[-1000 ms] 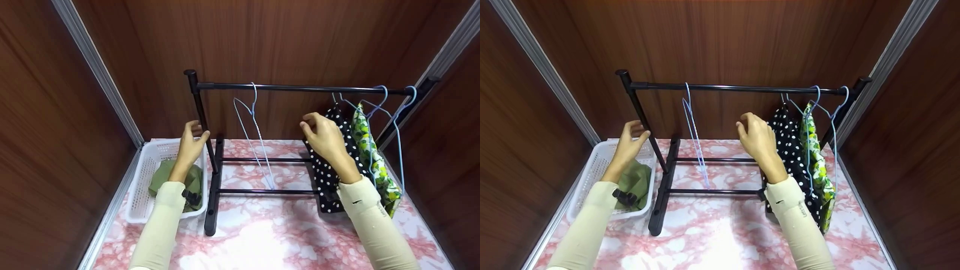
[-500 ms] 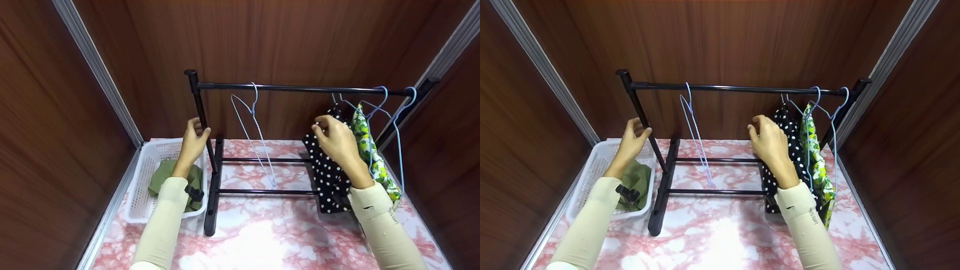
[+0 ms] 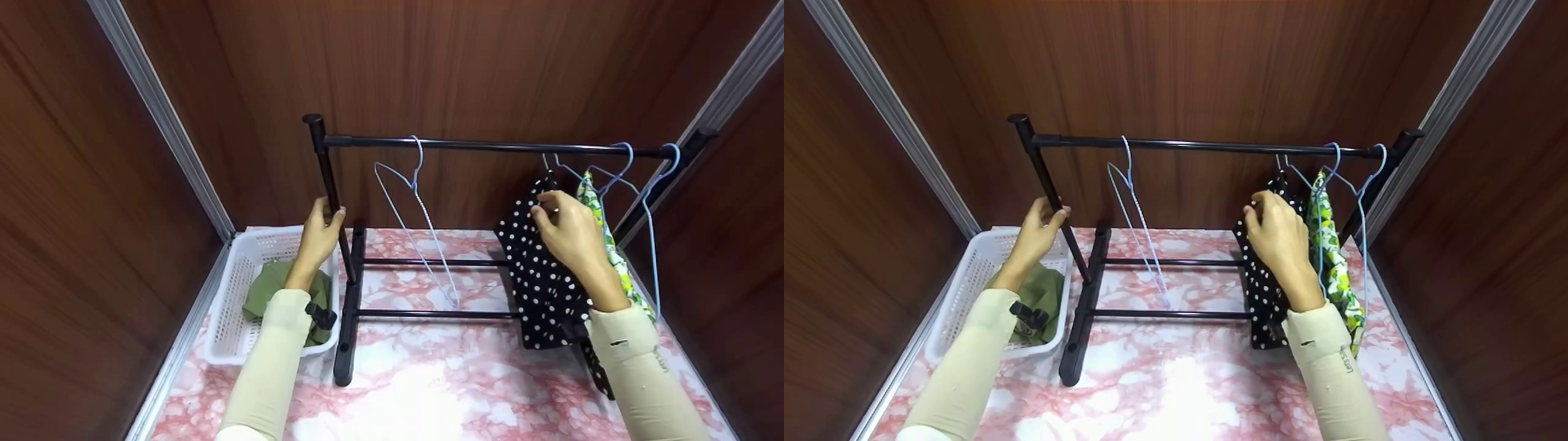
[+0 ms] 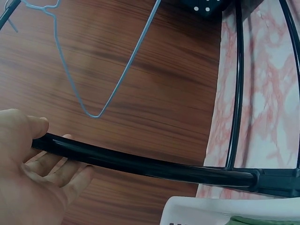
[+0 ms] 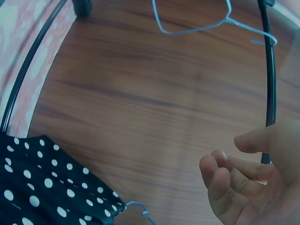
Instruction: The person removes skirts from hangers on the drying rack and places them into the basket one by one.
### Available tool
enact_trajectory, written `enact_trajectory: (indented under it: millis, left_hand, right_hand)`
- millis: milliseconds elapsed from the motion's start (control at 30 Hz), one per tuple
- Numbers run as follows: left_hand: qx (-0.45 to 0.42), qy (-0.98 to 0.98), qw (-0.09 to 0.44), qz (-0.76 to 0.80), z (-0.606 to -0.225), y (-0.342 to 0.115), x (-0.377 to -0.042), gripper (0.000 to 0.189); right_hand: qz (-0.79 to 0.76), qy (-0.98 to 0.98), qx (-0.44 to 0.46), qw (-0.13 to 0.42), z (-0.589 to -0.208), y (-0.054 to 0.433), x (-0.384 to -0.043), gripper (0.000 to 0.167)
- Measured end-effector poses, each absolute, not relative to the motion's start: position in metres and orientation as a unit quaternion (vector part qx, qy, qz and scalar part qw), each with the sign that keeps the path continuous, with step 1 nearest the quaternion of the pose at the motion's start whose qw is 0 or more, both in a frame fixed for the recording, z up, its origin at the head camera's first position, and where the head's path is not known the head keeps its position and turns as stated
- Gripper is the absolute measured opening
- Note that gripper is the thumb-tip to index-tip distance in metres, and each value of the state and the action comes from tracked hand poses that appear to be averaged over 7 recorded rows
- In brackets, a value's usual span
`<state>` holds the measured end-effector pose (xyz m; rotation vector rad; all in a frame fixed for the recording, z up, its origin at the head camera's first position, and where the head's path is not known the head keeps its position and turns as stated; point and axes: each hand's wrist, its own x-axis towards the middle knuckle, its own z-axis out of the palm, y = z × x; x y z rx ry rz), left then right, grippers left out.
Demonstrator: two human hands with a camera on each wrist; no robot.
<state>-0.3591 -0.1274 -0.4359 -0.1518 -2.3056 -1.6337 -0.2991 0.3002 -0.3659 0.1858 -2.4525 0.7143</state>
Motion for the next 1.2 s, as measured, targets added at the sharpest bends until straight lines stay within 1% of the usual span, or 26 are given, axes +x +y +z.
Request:
enact_trajectory:
  millis: [333,733,967,1200]
  left_hand:
    - [-0.058,-0.801,0.148,-0.577,-0.439,-0.127,-0.362,0.031]
    - [-0.063,-0.798,0.159,-0.578,-0.441,-0.127,-0.361,0.026]
    - [-0.062,-0.802,0.162,-0.571,-0.442,-0.127,-0.362,0.025]
    - [-0.062,-0.797,0.165,-0.577,-0.443,-0.127,-0.363,0.024]
  right_hand:
    - [0.253,-0.928,0.043,0.271,-0.359,0.32,-0.298,0.03]
    - [0.235,-0.938,0.028,0.252,-0.355,0.346,-0.301,0.036]
    - [0.227,-0.939,0.003,0.258,-0.358,0.359,-0.302,0.03]
    - [0.231,-0.933,-0.045,0.271,-0.363,0.365,-0.304,0.026]
